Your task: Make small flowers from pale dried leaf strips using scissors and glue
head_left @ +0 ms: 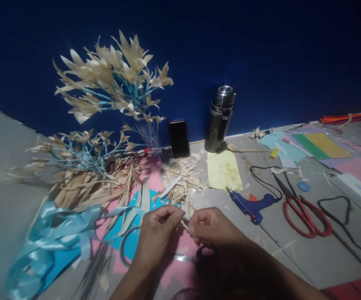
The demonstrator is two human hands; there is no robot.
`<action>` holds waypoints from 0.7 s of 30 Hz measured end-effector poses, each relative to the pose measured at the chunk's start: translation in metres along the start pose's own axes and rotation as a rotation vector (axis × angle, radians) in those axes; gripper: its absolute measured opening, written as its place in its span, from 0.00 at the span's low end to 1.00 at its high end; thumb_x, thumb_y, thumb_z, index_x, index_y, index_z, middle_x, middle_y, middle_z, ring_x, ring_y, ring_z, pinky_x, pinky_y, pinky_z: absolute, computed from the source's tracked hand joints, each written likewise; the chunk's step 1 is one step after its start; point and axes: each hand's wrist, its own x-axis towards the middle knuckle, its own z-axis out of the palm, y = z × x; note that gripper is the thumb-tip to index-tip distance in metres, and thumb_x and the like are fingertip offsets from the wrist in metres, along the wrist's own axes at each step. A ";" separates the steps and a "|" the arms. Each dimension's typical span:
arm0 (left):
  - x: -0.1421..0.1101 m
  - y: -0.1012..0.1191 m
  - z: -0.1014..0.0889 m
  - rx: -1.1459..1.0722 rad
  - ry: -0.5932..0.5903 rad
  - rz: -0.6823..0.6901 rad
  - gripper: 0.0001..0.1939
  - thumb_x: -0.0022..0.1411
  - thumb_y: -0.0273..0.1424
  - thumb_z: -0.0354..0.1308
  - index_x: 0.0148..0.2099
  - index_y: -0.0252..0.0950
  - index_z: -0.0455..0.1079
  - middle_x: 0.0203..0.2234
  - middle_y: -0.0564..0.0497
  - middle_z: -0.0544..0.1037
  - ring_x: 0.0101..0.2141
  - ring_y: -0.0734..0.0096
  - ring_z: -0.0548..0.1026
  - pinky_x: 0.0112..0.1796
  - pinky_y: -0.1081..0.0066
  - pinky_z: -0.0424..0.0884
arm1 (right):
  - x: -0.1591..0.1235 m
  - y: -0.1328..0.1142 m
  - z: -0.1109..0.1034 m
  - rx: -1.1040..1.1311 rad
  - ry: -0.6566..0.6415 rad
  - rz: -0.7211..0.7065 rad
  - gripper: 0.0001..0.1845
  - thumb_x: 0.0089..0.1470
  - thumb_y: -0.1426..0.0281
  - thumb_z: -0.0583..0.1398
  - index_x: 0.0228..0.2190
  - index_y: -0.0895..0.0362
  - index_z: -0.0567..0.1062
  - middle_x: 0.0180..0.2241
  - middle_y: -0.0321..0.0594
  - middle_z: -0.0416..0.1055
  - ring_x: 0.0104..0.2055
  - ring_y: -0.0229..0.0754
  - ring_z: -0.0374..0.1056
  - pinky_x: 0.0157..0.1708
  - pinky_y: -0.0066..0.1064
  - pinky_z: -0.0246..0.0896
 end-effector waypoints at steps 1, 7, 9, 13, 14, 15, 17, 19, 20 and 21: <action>0.000 -0.001 0.004 -0.065 0.018 -0.046 0.16 0.47 0.43 0.71 0.24 0.34 0.78 0.16 0.53 0.71 0.19 0.74 0.64 0.22 0.74 0.61 | -0.002 0.000 0.000 -0.001 -0.003 -0.002 0.11 0.46 0.65 0.67 0.29 0.59 0.76 0.21 0.34 0.71 0.22 0.33 0.59 0.20 0.23 0.50; 0.000 -0.019 0.019 -0.248 -0.028 0.032 0.12 0.46 0.38 0.73 0.26 0.34 0.82 0.27 0.47 0.76 0.29 0.68 0.73 0.30 0.71 0.69 | -0.003 0.002 -0.001 -0.050 0.014 -0.239 0.11 0.50 0.64 0.65 0.25 0.61 0.76 0.22 0.33 0.68 0.26 0.34 0.61 0.26 0.25 0.54; 0.000 -0.030 0.022 -0.282 -0.054 0.041 0.11 0.48 0.38 0.73 0.29 0.34 0.84 0.29 0.48 0.75 0.31 0.67 0.73 0.30 0.70 0.70 | 0.000 0.006 -0.001 -0.002 0.013 -0.235 0.11 0.48 0.64 0.67 0.26 0.61 0.78 0.21 0.33 0.68 0.25 0.34 0.61 0.26 0.26 0.54; -0.003 -0.046 0.024 -0.310 -0.049 0.029 0.12 0.52 0.39 0.72 0.34 0.36 0.85 0.35 0.47 0.75 0.33 0.65 0.75 0.32 0.70 0.72 | 0.004 0.016 -0.001 0.099 -0.041 -0.216 0.17 0.46 0.61 0.70 0.34 0.62 0.82 0.23 0.34 0.71 0.23 0.32 0.60 0.25 0.25 0.52; -0.004 -0.048 0.024 -0.305 -0.035 0.030 0.12 0.52 0.39 0.72 0.35 0.36 0.85 0.38 0.46 0.75 0.35 0.64 0.75 0.33 0.70 0.72 | 0.004 0.017 -0.001 0.113 -0.056 -0.221 0.19 0.46 0.60 0.70 0.36 0.62 0.82 0.23 0.33 0.71 0.23 0.32 0.59 0.24 0.25 0.51; -0.006 -0.049 0.024 -0.300 -0.022 0.037 0.12 0.51 0.39 0.73 0.35 0.36 0.85 0.40 0.45 0.75 0.38 0.62 0.75 0.35 0.69 0.73 | 0.003 0.019 -0.001 0.122 -0.066 -0.228 0.19 0.47 0.59 0.70 0.36 0.62 0.82 0.23 0.33 0.70 0.23 0.32 0.59 0.25 0.25 0.50; -0.010 -0.049 0.025 -0.298 -0.023 0.046 0.13 0.51 0.40 0.73 0.34 0.36 0.85 0.42 0.43 0.76 0.44 0.58 0.75 0.41 0.66 0.74 | 0.001 0.021 -0.001 0.125 -0.068 -0.237 0.19 0.46 0.59 0.71 0.34 0.63 0.83 0.22 0.32 0.70 0.23 0.31 0.59 0.26 0.25 0.50; -0.013 -0.049 0.025 -0.336 -0.054 0.030 0.13 0.50 0.40 0.73 0.33 0.36 0.85 0.42 0.43 0.76 0.44 0.56 0.76 0.45 0.64 0.74 | 0.000 0.024 -0.002 0.128 -0.069 -0.235 0.20 0.45 0.59 0.72 0.33 0.63 0.82 0.23 0.34 0.72 0.25 0.33 0.63 0.28 0.26 0.54; -0.015 -0.049 0.024 -0.364 -0.067 0.015 0.14 0.50 0.40 0.74 0.34 0.36 0.85 0.42 0.43 0.76 0.43 0.57 0.76 0.44 0.64 0.74 | -0.001 0.025 -0.002 0.128 -0.061 -0.225 0.21 0.45 0.58 0.72 0.33 0.63 0.82 0.24 0.35 0.73 0.25 0.33 0.64 0.28 0.26 0.55; -0.016 -0.049 0.024 -0.389 -0.071 -0.005 0.14 0.49 0.40 0.74 0.34 0.35 0.85 0.42 0.44 0.76 0.42 0.58 0.76 0.43 0.65 0.74 | -0.001 0.026 -0.002 0.128 -0.047 -0.210 0.21 0.45 0.57 0.72 0.33 0.63 0.81 0.23 0.35 0.73 0.24 0.33 0.64 0.27 0.26 0.55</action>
